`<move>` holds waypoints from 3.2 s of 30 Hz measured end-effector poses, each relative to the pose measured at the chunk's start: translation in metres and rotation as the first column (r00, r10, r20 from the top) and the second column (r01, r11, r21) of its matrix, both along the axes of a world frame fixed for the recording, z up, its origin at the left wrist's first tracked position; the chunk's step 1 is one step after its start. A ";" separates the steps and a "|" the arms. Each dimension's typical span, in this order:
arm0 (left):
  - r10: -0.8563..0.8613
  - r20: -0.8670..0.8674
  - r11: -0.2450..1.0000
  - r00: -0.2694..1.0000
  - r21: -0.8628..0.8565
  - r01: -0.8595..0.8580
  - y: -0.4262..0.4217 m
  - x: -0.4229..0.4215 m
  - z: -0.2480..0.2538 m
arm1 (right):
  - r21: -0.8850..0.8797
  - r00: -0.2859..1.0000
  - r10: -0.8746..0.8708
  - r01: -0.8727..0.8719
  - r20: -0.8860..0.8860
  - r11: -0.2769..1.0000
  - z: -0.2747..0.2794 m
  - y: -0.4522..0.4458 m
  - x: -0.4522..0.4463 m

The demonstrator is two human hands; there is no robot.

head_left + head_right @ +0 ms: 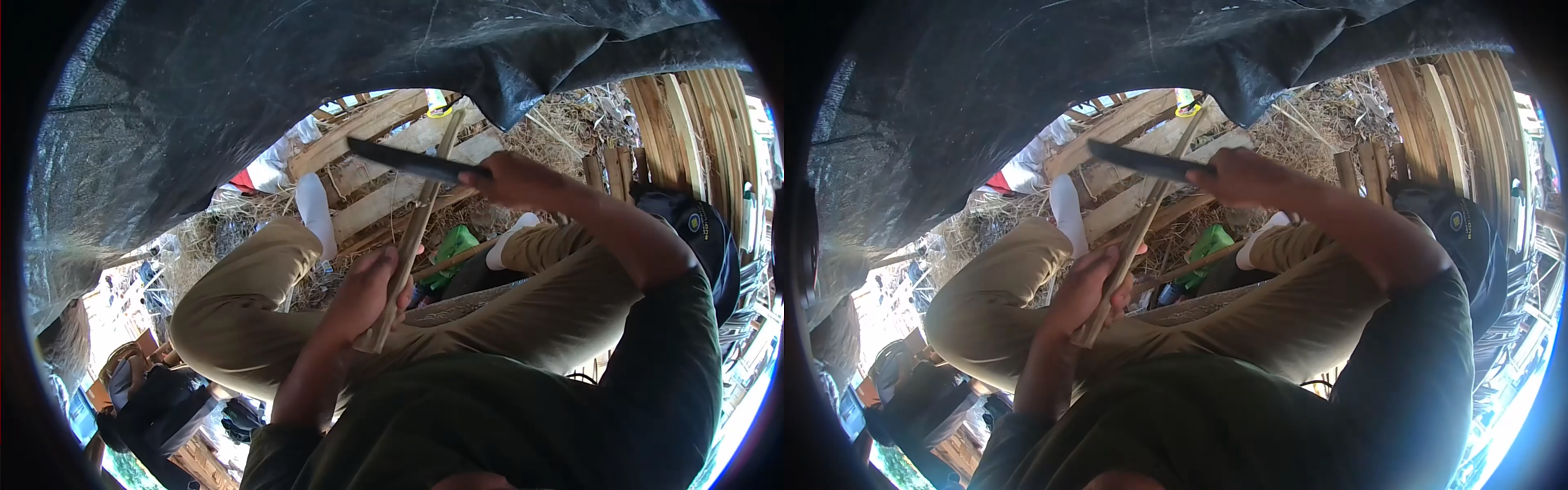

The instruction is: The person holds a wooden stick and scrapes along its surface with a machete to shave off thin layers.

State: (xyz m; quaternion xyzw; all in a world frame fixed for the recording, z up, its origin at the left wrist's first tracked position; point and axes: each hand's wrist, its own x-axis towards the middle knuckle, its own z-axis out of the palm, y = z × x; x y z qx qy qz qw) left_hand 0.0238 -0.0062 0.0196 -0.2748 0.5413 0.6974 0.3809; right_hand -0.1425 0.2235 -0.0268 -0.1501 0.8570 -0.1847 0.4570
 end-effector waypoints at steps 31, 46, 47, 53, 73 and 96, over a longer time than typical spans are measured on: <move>-0.028 -0.041 0.998 0.999 -0.064 0.025 0.002 0.012 0.005 | -0.057 0.992 -0.011 0.018 0.122 0.998 0.031 -0.011 0.028; -0.014 -0.115 0.998 0.993 -0.062 0.007 0.011 0.021 -0.019 | -0.148 0.951 0.085 -0.042 0.297 0.988 -0.010 -0.006 0.006; -0.020 -0.134 0.997 0.991 -0.074 0.010 0.013 0.023 -0.020 | -0.136 0.945 0.043 0.002 0.325 0.991 -0.017 -0.007 0.004; -0.041 -0.174 0.995 0.984 -0.102 0.023 0.028 0.035 -0.036 | -0.082 0.915 -0.082 0.124 0.394 0.989 -0.046 -0.001 -0.002; -0.022 -0.110 0.999 0.994 -0.031 0.019 0.015 0.026 -0.040 | -0.182 0.987 -0.090 0.114 0.137 0.977 -0.050 0.000 0.013; 0.096 0.023 0.992 0.995 0.085 -0.097 0.011 0.008 -0.027 | -0.012 0.995 -0.090 0.091 0.034 0.996 -0.018 -0.012 0.004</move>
